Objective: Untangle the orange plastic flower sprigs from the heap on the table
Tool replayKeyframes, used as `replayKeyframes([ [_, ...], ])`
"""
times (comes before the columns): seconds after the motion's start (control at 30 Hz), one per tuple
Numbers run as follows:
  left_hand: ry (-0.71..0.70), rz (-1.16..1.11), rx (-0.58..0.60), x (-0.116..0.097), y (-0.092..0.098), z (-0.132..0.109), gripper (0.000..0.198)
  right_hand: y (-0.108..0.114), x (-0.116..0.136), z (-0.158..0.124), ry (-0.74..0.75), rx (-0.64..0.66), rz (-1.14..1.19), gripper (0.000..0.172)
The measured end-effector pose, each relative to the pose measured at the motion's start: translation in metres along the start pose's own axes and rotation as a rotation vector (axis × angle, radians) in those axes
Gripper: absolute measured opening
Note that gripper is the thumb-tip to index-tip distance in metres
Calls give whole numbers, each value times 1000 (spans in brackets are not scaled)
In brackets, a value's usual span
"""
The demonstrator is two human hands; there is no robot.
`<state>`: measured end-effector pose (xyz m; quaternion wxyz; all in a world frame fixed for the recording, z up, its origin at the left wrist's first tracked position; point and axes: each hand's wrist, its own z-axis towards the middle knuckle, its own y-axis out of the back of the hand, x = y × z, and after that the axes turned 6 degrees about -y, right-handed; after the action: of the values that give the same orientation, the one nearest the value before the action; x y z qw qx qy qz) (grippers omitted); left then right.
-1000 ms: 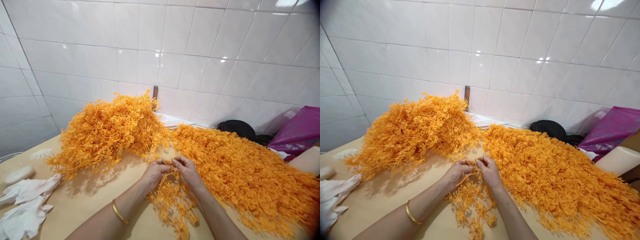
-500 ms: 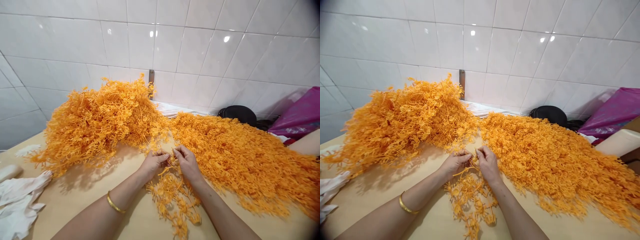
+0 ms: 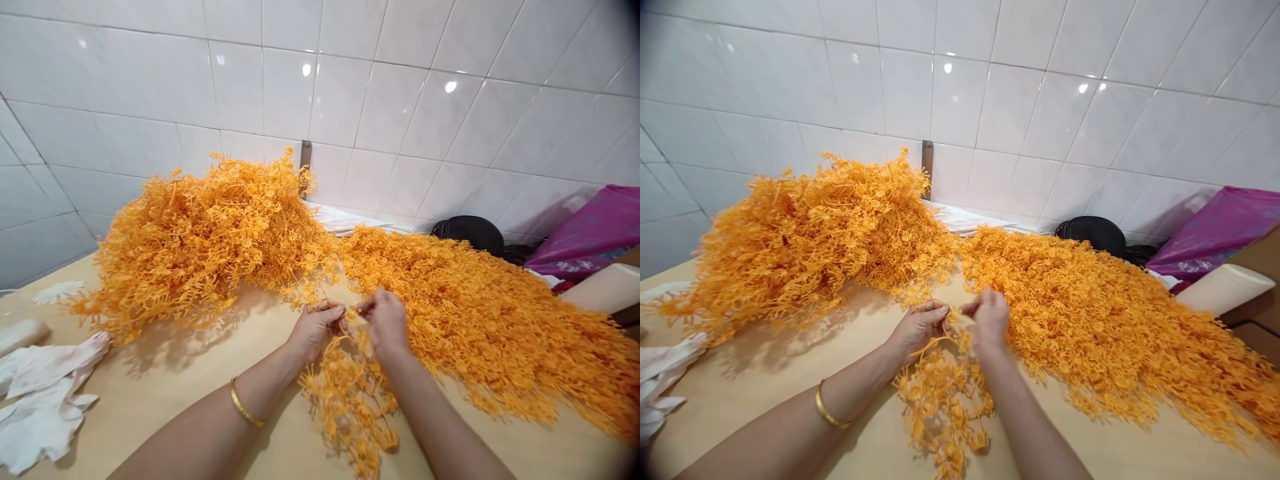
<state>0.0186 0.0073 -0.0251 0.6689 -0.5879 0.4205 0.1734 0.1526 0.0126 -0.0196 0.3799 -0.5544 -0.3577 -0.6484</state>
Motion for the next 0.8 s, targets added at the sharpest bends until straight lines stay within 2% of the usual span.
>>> replayKeyframes([
  [0.1, 38, -42, -46, -3, 5, -2, 14, 15, 12, 8, -110, -117, 146, 24],
  [0.17, 14, -34, -79, -4, 6, -1, 14, 17, 14, 7, -146, -78, 129, 15],
  [0.33, -62, 6, -103, -2, 2, 1, 16, 9, 13, -9, -126, 221, -187, 20],
  [0.47, -77, 19, -89, 1, 3, 1, 20, 5, 19, -20, 45, 477, -327, 26],
  [0.53, -91, 40, -77, 4, 4, 2, 21, 5, 19, -22, 100, 545, -376, 26],
  [0.6, -93, 89, -59, 6, 4, 2, 22, 4, 17, -22, 145, 529, -436, 29],
  [0.7, -64, 158, -3, 7, 3, 2, 24, 2, 11, -22, 218, 409, -549, 34],
  [0.8, -30, 161, 26, 6, 3, 1, 24, -1, 7, -22, 260, 277, -644, 32],
])
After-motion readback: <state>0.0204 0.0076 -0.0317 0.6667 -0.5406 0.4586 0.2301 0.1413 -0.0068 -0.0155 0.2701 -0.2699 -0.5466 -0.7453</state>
